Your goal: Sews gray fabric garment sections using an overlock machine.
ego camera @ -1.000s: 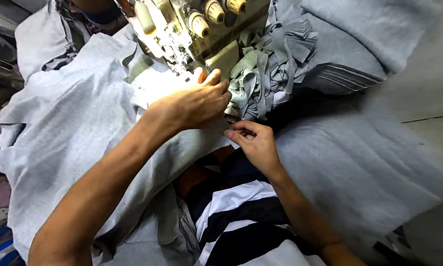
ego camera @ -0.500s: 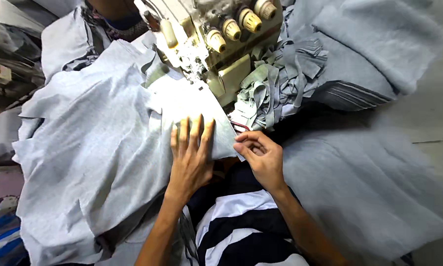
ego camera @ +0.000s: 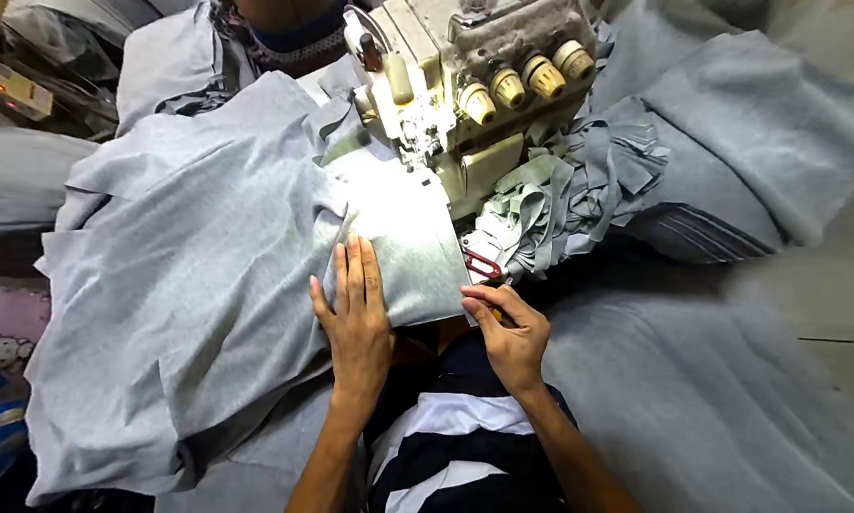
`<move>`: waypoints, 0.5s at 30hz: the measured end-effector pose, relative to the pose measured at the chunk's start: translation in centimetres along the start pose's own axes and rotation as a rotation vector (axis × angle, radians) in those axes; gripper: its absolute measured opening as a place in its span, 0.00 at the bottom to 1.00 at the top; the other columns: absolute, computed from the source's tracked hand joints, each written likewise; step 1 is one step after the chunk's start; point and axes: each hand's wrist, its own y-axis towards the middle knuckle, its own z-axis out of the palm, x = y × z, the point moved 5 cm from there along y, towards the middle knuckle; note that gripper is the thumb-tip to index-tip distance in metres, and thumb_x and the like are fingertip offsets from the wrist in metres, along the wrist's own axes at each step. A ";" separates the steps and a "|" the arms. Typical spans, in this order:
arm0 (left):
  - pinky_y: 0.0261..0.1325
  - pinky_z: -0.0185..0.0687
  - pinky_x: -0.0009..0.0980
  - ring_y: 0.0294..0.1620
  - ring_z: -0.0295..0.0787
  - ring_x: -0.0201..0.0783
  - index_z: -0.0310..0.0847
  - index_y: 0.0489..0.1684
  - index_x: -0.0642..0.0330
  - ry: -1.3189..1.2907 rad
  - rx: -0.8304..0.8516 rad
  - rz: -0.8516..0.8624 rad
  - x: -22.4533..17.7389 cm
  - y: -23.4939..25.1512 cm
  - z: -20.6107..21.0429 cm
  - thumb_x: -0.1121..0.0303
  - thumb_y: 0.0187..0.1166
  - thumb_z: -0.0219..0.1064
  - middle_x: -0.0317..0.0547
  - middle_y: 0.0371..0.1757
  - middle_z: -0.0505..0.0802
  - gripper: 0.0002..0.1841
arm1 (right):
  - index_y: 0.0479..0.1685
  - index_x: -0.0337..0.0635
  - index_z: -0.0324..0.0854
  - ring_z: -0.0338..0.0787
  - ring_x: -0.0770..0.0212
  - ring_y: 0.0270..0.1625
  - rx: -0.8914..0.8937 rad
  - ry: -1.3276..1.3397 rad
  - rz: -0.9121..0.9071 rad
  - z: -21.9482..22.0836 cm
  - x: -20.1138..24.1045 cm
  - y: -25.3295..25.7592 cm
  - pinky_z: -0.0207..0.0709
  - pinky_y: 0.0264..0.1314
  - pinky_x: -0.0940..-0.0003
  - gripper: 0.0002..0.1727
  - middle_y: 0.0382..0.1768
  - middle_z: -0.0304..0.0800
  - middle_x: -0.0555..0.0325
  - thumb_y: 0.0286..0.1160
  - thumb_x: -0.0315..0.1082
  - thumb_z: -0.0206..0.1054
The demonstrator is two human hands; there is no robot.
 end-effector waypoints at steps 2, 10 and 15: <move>0.88 0.37 0.71 0.96 0.46 0.51 0.48 0.95 0.63 -0.006 0.005 -0.003 -0.1 0.0 0.1 0.82 0.64 0.65 0.54 0.96 0.56 0.48 | 0.47 0.37 0.95 0.91 0.69 0.42 -0.004 0.000 0.004 -0.1 0.0 -0.1 0.87 0.48 0.78 0.09 0.40 0.95 0.58 0.72 0.29 0.77; 0.89 0.36 0.69 0.96 0.46 0.53 0.49 0.94 0.67 -0.027 -0.006 0.007 0.3 0.9 0.0 0.80 0.61 0.68 0.58 0.95 0.57 0.50 | 0.48 0.33 0.93 0.94 0.68 0.45 -0.023 0.082 0.053 0.3 0.3 0.8 0.90 0.52 0.75 0.09 0.44 0.96 0.55 0.72 0.26 0.76; 0.89 0.35 0.71 0.97 0.43 0.54 0.50 0.92 0.69 -0.155 0.058 0.036 2.5 4.5 -0.4 0.81 0.40 0.80 0.58 0.95 0.54 0.62 | 0.47 0.31 0.91 0.95 0.68 0.42 -0.062 0.111 0.054 2.2 0.8 4.7 0.92 0.49 0.74 0.09 0.43 0.97 0.53 0.70 0.23 0.76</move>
